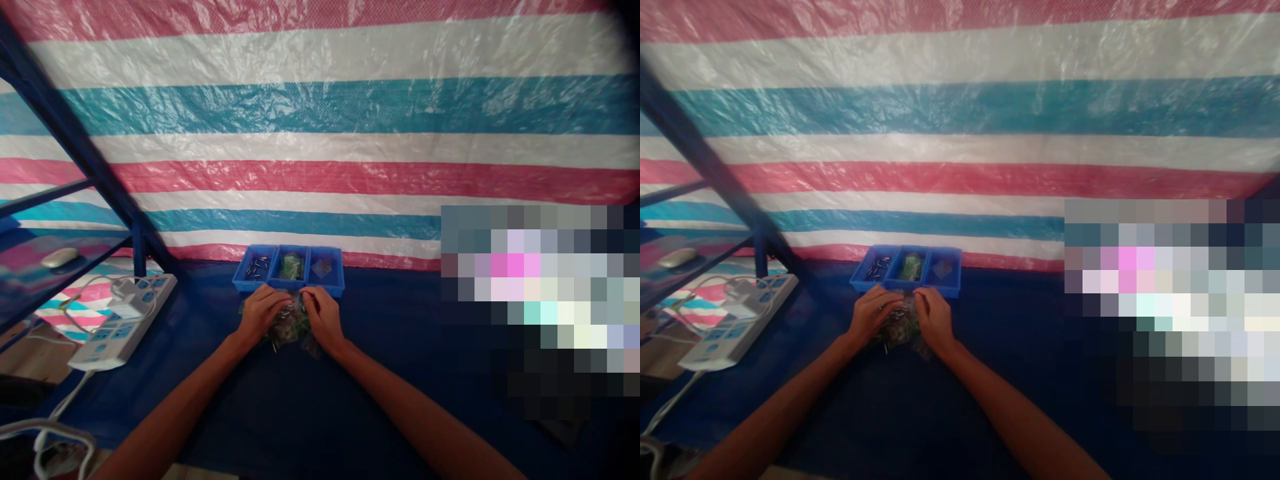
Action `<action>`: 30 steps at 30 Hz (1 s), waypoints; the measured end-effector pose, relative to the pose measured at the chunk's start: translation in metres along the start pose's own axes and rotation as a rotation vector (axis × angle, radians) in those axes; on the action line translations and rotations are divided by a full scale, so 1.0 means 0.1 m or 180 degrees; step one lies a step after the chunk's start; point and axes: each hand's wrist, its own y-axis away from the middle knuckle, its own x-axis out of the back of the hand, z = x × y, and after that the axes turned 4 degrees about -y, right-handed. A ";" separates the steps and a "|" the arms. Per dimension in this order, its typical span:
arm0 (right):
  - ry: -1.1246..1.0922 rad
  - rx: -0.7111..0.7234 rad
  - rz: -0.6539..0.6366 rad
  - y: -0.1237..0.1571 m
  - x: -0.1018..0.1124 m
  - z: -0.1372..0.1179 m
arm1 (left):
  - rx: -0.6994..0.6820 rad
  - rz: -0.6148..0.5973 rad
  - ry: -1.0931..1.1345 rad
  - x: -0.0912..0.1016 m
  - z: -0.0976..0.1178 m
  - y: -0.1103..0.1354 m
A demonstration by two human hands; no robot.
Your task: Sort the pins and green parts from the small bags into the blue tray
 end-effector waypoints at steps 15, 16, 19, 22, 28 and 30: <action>0.0023 0.0155 -0.0473 0.01 0.00 -0.01 | 0.0935 0.0124 0.0360 0.00 0.09 0.04; 0.0014 0.0148 -0.0466 0.01 0.00 -0.01 | 0.0924 0.0117 0.0367 0.00 0.09 0.04; -0.0016 0.0137 -0.0458 0.02 0.00 -0.02 | 0.0870 0.0038 0.0363 -0.01 0.09 0.05; -0.0033 0.0156 -0.0451 0.02 -0.01 -0.02 | 0.0799 0.0013 0.0337 -0.01 0.10 0.05; -0.0015 0.0054 -0.0211 0.02 -0.02 0.01 | 0.0593 0.0200 0.0245 0.01 0.12 0.01; -0.0022 0.0005 -0.0146 0.02 -0.02 0.01 | 0.0510 0.0184 0.0226 0.01 0.12 -0.01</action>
